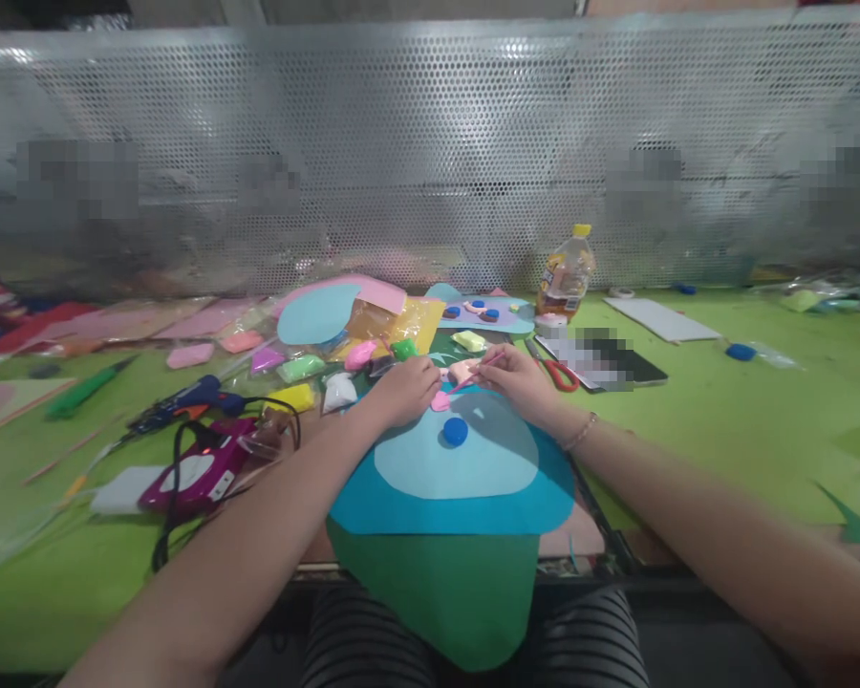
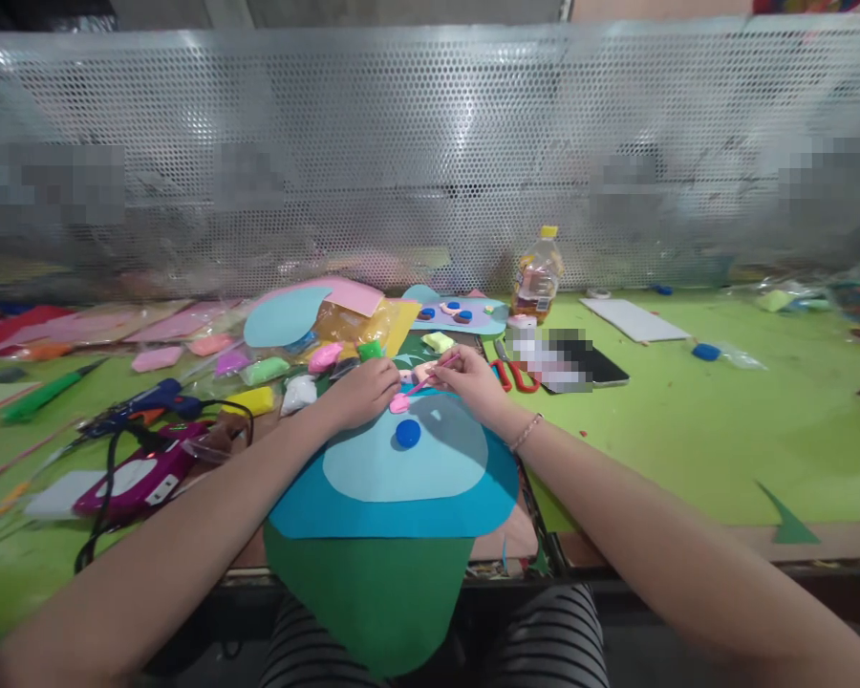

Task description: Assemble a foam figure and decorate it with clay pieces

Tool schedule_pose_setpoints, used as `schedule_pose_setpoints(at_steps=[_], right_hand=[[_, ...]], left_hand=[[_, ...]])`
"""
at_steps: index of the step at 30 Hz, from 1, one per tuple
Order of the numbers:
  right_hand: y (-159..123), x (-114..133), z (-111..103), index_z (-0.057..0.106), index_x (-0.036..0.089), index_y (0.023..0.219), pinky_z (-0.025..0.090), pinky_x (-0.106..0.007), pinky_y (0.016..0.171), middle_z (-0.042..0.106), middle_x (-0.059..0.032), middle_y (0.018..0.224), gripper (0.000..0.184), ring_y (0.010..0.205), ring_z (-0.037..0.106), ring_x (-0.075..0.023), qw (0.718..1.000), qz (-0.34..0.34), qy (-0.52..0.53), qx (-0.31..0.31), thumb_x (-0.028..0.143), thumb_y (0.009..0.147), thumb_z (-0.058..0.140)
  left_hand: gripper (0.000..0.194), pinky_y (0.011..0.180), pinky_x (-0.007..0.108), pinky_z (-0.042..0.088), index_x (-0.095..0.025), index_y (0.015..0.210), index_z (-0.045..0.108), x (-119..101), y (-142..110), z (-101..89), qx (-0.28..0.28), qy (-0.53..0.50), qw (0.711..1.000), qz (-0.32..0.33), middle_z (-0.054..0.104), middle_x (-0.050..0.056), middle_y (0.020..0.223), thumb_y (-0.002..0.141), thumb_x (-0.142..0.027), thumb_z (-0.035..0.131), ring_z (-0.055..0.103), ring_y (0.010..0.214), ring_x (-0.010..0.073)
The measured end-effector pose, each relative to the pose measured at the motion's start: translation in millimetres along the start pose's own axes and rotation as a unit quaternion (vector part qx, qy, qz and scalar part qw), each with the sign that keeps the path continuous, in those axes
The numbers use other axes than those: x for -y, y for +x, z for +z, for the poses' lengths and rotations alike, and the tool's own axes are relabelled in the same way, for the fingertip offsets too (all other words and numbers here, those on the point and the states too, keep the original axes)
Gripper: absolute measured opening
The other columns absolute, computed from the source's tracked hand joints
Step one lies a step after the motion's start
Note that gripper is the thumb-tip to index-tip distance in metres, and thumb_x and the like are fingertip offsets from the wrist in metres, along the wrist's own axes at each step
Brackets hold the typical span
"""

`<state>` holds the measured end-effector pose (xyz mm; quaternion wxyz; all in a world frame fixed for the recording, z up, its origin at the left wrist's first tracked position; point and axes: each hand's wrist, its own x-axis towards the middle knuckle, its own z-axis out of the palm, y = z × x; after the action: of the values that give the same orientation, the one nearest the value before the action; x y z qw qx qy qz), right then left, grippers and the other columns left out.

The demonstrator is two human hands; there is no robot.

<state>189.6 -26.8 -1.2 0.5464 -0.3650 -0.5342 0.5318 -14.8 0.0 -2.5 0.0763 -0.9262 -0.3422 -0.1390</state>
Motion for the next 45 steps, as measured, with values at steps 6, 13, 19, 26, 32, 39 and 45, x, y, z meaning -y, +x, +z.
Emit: schedule_pose_setpoints(at_steps=[6, 13, 19, 26, 32, 39, 45], right_hand=[[3.2, -9.8, -1.0, 0.048, 0.019, 0.074, 0.052, -0.026, 0.067, 0.060, 0.0036, 0.065, 0.033, 0.068, 0.065, -0.0124, 0.999, 0.035, 0.006, -0.026, 0.026, 0.059, 0.077], [5.3, -15.6, -1.9, 0.046, 0.019, 0.076, 0.049, -0.026, 0.062, 0.057, 0.0045, 0.068, 0.028, 0.066, 0.064, -0.0122, 0.999, 0.011, -0.042, -0.018, 0.028, 0.064, 0.070], [5.6, -16.1, -1.2, 0.044, 0.020, 0.078, 0.047, -0.026, 0.059, 0.058, 0.0048, 0.065, 0.025, 0.064, 0.063, -0.0122, 0.996, -0.006, -0.087, -0.006, 0.029, 0.067, 0.065], [6.2, -17.1, -2.9, 0.046, 0.019, 0.081, 0.049, -0.027, 0.063, 0.061, 0.0024, 0.071, 0.017, 0.067, 0.064, -0.0124, 0.987, -0.033, -0.157, 0.003, 0.025, 0.074, 0.060], [7.8, -16.9, -2.4, 0.044, 0.020, 0.083, 0.053, -0.031, 0.067, 0.060, 0.0025, 0.070, 0.011, 0.070, 0.065, -0.0136, 0.973, -0.058, -0.221, 0.021, 0.021, 0.078, 0.054], [7.8, -11.9, 0.4, 0.042, 0.021, 0.082, 0.053, -0.031, 0.067, 0.059, 0.0026, 0.069, 0.011, 0.071, 0.066, -0.0144, 0.959, -0.071, -0.275, 0.024, 0.015, 0.078, 0.049], [7.2, -7.9, 1.4, 0.041, 0.021, 0.081, 0.053, -0.032, 0.066, 0.056, 0.0024, 0.071, 0.010, 0.072, 0.066, -0.0157, 0.956, -0.066, -0.285, 0.012, 0.015, 0.078, 0.049]], left_hand=[[0.028, 0.088, 0.037, 0.037, -0.016, 0.089, 0.056, 2.8, -0.3, 9.9, -0.033, -0.062, 0.998, -0.001, 0.054, 0.009, 0.093, 0.092, -0.024, 0.029, 0.048, 0.094, 0.0206], [0.027, 0.088, 0.039, 0.039, -0.015, 0.095, 0.055, -1.2, 2.3, 19.6, -0.053, -0.088, 0.994, -0.035, 0.052, 0.011, 0.096, 0.091, -0.026, 0.031, 0.048, 0.093, 0.0220], [0.035, 0.090, 0.042, 0.038, -0.014, 0.112, 0.051, -2.9, 1.6, 25.1, -0.040, -0.090, 0.991, -0.092, 0.048, 0.013, 0.110, 0.090, -0.031, 0.031, 0.047, 0.101, 0.0245], [0.046, 0.092, 0.043, 0.037, -0.015, 0.132, 0.037, -1.7, -0.1, 28.3, -0.012, -0.091, 0.990, -0.103, 0.046, 0.014, 0.117, 0.090, -0.032, 0.033, 0.045, 0.108, 0.0265], [0.045, 0.092, 0.042, 0.038, -0.017, 0.133, 0.037, -3.9, 0.4, 27.0, -0.002, -0.068, 0.992, -0.102, 0.047, 0.014, 0.118, 0.090, -0.030, 0.033, 0.046, 0.108, 0.0261], [0.046, 0.092, 0.046, 0.036, -0.016, 0.134, 0.036, -7.7, 0.8, 23.5, 0.024, -0.065, 0.991, -0.115, 0.045, 0.016, 0.121, 0.090, -0.030, 0.031, 0.044, 0.112, 0.0296], [0.046, 0.091, 0.044, 0.036, -0.018, 0.134, 0.035, -7.7, 1.0, 23.2, 0.031, -0.063, 0.990, -0.119, 0.046, 0.015, 0.121, 0.090, -0.030, 0.032, 0.044, 0.111, 0.0287]])
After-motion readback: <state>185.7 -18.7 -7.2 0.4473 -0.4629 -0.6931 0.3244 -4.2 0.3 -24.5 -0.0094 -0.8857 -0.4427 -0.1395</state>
